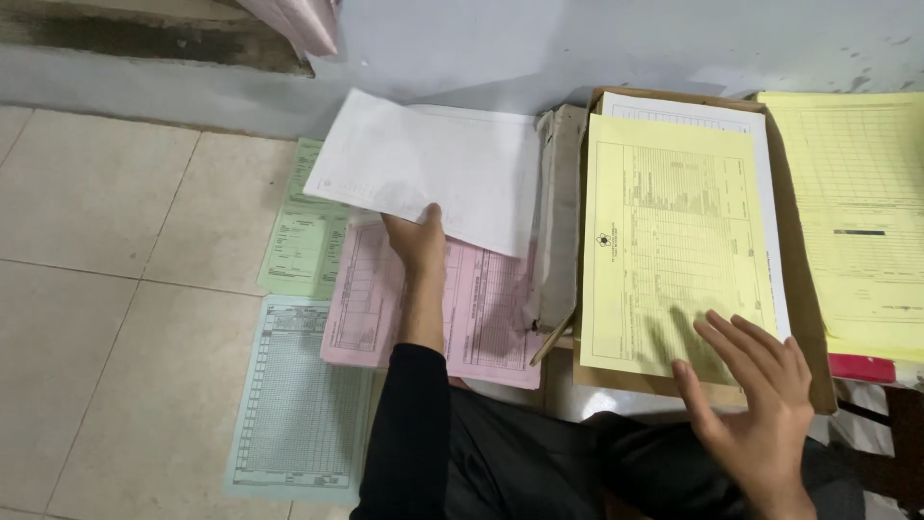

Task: Sorting and collating different colored printed forms into organized stacks on the floor.

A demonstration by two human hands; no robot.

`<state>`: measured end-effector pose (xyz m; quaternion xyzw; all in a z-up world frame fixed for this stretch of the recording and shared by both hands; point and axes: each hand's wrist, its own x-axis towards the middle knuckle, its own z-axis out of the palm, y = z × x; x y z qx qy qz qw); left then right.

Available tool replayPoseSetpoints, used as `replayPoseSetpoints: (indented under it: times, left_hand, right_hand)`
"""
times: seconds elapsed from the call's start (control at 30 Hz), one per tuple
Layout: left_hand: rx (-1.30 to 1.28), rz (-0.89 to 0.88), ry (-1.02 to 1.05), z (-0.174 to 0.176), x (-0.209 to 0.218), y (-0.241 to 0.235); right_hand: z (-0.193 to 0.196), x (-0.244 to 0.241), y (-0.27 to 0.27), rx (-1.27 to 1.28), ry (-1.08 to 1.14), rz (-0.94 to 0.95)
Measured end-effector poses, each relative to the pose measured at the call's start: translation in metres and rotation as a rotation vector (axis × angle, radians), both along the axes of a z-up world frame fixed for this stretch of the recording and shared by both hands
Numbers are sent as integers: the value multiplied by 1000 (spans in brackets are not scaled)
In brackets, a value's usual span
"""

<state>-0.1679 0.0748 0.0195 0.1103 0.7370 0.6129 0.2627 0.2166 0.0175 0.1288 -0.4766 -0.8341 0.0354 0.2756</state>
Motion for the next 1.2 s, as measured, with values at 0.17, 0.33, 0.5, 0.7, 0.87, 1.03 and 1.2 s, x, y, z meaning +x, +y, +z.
replayPoseSetpoints:
  times: [0.17,0.33,0.5,0.7,0.87,1.03,1.2]
  left_hand:
    - [52,6,115,-20,5,14]
    - [49,-41,224,-12,11,9]
    - [-691,35,818,-8,-2,-15]
    - [-696,-425,798,-31,12,-5]
    - [-709,-518,839,-34,28,0]
    - [-676,-596,859,-37,40,1]
    - [-715,-656,835,-24,44,2]
  right_hand:
    - [-17,37,2,-66,-132,-32]
    - [-25,47,3,-80,-197,-4]
    - [-25,46,4,-77,-225,-47]
    - [-22,43,4,-40,-181,-40]
    - [-31,45,0,13,-225,-135]
    - [-21,38,-6,153,-161,-220]
    - [-6,49,-2,85,87,-118]
